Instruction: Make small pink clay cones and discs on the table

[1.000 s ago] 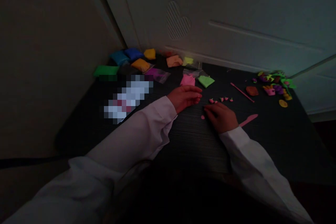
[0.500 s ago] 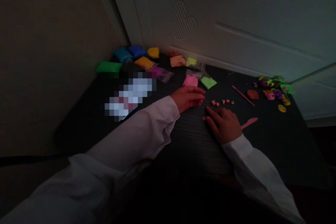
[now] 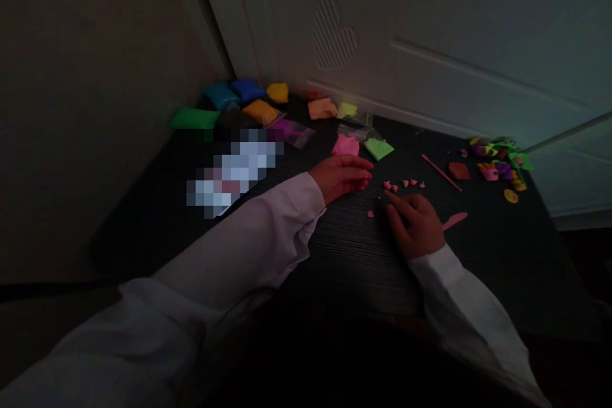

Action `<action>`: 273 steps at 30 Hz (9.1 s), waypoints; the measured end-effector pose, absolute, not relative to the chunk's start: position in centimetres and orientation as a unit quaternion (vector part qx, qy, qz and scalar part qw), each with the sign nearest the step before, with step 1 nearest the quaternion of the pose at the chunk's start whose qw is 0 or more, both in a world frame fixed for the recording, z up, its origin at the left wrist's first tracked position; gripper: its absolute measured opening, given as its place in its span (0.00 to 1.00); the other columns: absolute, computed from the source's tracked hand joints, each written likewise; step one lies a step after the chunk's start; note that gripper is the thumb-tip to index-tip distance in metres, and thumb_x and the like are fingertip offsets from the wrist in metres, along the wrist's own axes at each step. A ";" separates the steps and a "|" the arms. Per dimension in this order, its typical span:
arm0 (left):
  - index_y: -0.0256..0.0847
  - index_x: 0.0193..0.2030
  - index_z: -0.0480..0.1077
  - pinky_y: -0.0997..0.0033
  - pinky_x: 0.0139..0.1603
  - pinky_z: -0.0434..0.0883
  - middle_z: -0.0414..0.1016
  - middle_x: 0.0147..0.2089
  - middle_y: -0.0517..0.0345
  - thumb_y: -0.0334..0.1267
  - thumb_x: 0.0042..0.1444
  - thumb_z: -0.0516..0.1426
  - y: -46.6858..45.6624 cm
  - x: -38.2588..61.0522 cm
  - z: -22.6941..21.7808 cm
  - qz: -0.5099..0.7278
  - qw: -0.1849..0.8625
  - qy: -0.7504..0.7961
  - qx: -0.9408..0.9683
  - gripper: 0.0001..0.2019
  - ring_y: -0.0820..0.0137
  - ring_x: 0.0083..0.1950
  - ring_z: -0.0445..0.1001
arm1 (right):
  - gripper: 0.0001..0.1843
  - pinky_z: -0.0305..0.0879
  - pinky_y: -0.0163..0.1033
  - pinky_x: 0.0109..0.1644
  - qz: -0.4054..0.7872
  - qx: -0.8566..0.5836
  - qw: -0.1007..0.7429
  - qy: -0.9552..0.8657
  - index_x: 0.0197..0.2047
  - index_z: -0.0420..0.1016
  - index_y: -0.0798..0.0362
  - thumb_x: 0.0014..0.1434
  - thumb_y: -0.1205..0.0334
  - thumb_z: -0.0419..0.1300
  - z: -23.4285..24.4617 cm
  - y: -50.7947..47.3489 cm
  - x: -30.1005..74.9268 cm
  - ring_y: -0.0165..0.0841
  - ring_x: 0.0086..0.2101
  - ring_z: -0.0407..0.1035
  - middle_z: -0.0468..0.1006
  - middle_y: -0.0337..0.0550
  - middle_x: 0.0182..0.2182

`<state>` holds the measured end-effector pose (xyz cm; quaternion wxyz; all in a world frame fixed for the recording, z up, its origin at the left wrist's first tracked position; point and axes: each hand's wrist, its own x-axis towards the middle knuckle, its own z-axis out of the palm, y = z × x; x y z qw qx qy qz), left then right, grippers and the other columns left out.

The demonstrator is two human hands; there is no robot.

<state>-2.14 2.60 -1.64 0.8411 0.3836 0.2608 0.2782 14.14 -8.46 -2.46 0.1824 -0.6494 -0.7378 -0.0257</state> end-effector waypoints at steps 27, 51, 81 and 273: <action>0.32 0.33 0.65 0.73 0.33 0.63 0.69 0.27 0.58 0.25 0.43 0.54 2.6 -2.1 -1.7 0.277 0.837 0.263 0.391 0.08 0.80 0.26 0.66 | 0.17 0.54 0.40 0.35 -0.031 -0.636 0.148 -0.756 0.44 0.68 0.50 0.50 0.62 0.50 -2.1 -8.5 13.9 0.33 0.32 0.60 0.67 0.44 0.31; 0.32 0.33 0.65 0.74 0.33 0.64 0.69 0.27 0.58 0.25 0.43 0.54 2.5 -2.1 -1.6 0.280 0.833 0.266 0.397 0.08 0.80 0.26 0.67 | 0.11 0.58 0.39 0.38 0.058 -0.651 0.263 -0.710 0.35 0.71 0.52 0.52 0.59 0.51 -1.7 -7.4 13.8 0.32 0.34 0.64 0.70 0.44 0.32; 0.33 0.34 0.64 0.74 0.33 0.64 0.68 0.27 0.59 0.25 0.43 0.54 2.6 -2.1 -1.7 0.275 0.834 0.265 0.399 0.08 0.80 0.26 0.67 | 0.09 0.61 0.31 0.30 0.585 -0.448 0.598 -0.315 0.34 0.68 0.49 0.46 0.65 0.56 -0.1 -8.0 14.8 0.22 0.25 0.63 0.69 0.34 0.26; 0.35 0.18 0.59 0.80 0.14 0.46 0.52 0.16 0.63 0.27 0.40 0.47 2.5 -2.3 -1.3 0.255 0.888 0.199 0.326 0.04 0.82 0.15 0.50 | 0.07 0.61 0.36 0.34 0.112 -0.668 0.360 -0.641 0.32 0.69 0.52 0.50 0.60 0.53 -1.4 -7.8 13.5 0.28 0.28 0.63 0.69 0.39 0.29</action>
